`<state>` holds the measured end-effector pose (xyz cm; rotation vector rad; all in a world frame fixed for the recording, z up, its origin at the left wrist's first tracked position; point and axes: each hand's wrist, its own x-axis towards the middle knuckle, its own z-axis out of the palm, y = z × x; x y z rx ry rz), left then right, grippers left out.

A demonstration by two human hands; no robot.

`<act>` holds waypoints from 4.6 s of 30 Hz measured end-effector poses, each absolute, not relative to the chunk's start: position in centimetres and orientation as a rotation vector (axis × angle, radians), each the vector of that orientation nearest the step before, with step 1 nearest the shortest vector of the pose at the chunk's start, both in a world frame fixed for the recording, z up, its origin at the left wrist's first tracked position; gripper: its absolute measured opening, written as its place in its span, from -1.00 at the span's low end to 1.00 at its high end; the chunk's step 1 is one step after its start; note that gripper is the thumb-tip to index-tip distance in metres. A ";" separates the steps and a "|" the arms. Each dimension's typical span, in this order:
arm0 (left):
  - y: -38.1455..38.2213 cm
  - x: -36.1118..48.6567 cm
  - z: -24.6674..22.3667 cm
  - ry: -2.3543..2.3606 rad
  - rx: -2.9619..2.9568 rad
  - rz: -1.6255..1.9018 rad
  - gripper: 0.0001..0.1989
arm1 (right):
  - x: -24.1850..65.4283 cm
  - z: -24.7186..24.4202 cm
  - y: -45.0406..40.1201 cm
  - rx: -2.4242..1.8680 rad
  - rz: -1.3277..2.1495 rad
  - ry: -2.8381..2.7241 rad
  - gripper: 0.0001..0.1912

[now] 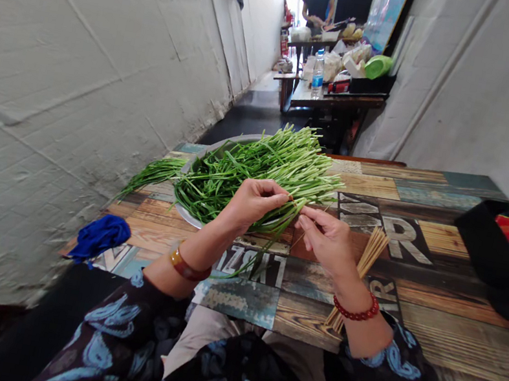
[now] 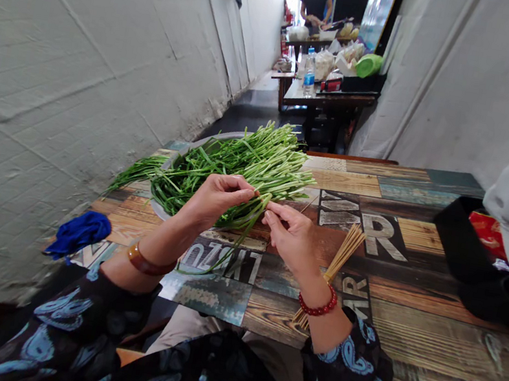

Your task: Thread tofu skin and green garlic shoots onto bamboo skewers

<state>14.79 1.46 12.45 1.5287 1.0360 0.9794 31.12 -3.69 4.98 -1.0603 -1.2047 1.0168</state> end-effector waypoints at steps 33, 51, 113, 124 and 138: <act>1.2 14.6 11.7 0.958 1.572 0.853 -0.72 | 31.2 5.2 -3.8 -1.098 1.088 -1.225 -0.68; 1.0 16.1 11.6 0.923 1.486 0.858 -0.74 | 31.2 5.4 -3.9 -1.131 1.073 -1.252 -0.68; -1.2 12.0 18.5 0.715 2.249 0.495 -0.73 | 24.3 7.9 -10.7 -0.948 0.878 -0.976 -0.57; -5.8 9.8 30.4 0.779 2.728 0.530 -0.84 | 20.2 14.5 -10.9 -0.662 0.698 -0.987 -0.64; 0.9 10.2 14.0 0.827 2.317 0.404 -0.76 | 21.3 6.0 -9.8 -0.950 1.133 -0.720 -0.60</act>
